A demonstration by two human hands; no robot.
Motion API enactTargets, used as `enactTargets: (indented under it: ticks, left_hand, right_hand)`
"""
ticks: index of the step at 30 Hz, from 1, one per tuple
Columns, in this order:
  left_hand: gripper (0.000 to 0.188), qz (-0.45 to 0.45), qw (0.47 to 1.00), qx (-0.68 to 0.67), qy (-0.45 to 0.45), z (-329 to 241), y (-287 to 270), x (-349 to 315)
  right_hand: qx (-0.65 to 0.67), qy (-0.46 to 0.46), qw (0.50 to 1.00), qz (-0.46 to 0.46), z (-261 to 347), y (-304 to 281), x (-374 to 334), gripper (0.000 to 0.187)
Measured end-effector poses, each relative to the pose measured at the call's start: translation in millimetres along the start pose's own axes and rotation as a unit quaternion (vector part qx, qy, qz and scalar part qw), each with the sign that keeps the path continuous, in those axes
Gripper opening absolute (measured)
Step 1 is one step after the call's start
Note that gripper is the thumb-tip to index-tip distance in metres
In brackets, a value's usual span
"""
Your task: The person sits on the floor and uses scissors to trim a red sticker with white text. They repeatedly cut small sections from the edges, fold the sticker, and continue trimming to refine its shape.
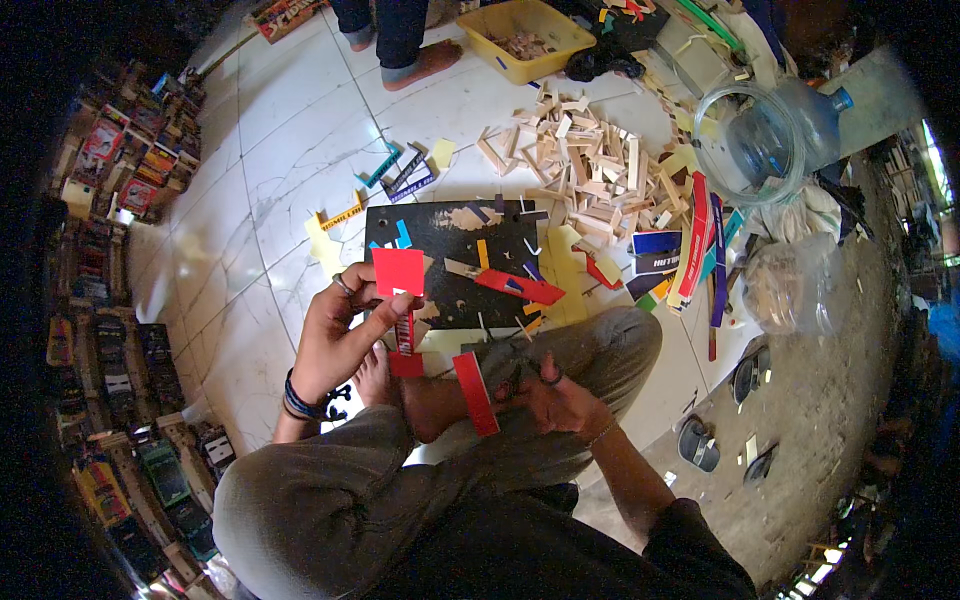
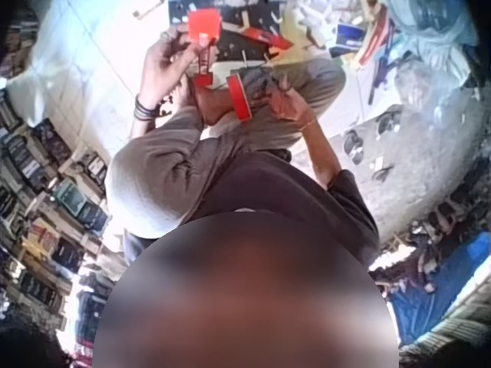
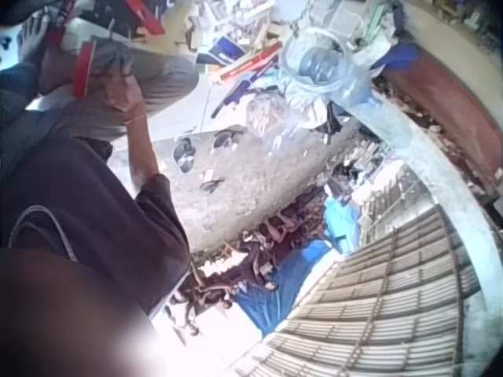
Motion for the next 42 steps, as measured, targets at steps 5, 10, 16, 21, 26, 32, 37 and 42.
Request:
enactTargets:
  ticks: [5, 10, 16, 21, 26, 32, 37, 42]
  left_hand:
    - [0.022, -0.01, 1.0, 0.025, -0.009, 0.8, 0.5, -1.1]
    - [0.023, 0.009, 1.0, -0.001, -0.021, 1.7, -0.3, -1.2]
    - [0.031, -0.004, 0.994, -0.11, -0.027, 9.4, 1.4, -1.8]
    - [0.047, -0.023, 0.983, -0.181, -0.01, 4.8, -2.5, -1.6]
    - [0.046, -0.059, 0.983, -0.176, -0.007, -1.3, -12.6, -4.3]
    - [0.034, -0.073, 0.97, -0.228, -0.034, 2.2, -10.5, -1.0]
    - [0.039, -0.051, 0.966, -0.247, -0.052, 9.2, -4.7, 3.5]
    - [0.04, 0.002, 0.978, -0.196, -0.078, 15.8, 6.0, 5.0]
  right_hand:
    - [-0.22, 0.078, 0.956, -0.177, 10.0, 13.3, -13.2, 0.069]
    - [-0.648, -0.083, 0.619, -0.436, 121.1, 70.7, -22.9, 0.042]
    - [-0.694, -0.092, 0.457, -0.548, 216.7, 63.2, 16.4, 0.03]
    - [-0.79, -0.096, 0.394, -0.461, 245.4, 22.7, 79.6, 0.023]
    - [-0.848, 0.019, 0.354, -0.393, 255.6, -1.5, 100.6, 0.01]
    - [-0.718, -0.122, 0.578, -0.368, 259.0, 65.7, 86.4, 0.029]
    - [-0.499, -0.183, 0.791, -0.301, 224.2, 120.5, 78.2, 0.042]
    - [-0.378, -0.245, 0.841, -0.301, 209.7, 120.4, 88.1, 0.014]
Point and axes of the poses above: each hand's wrist, its own x-axis towards the middle knuckle, its own y-axis out of the palm, z = x × y, the point moved 4 cm from there along x, towards the middle knuckle, and after that the axes turned 12 degrees about -x, right-handed, at the moved point
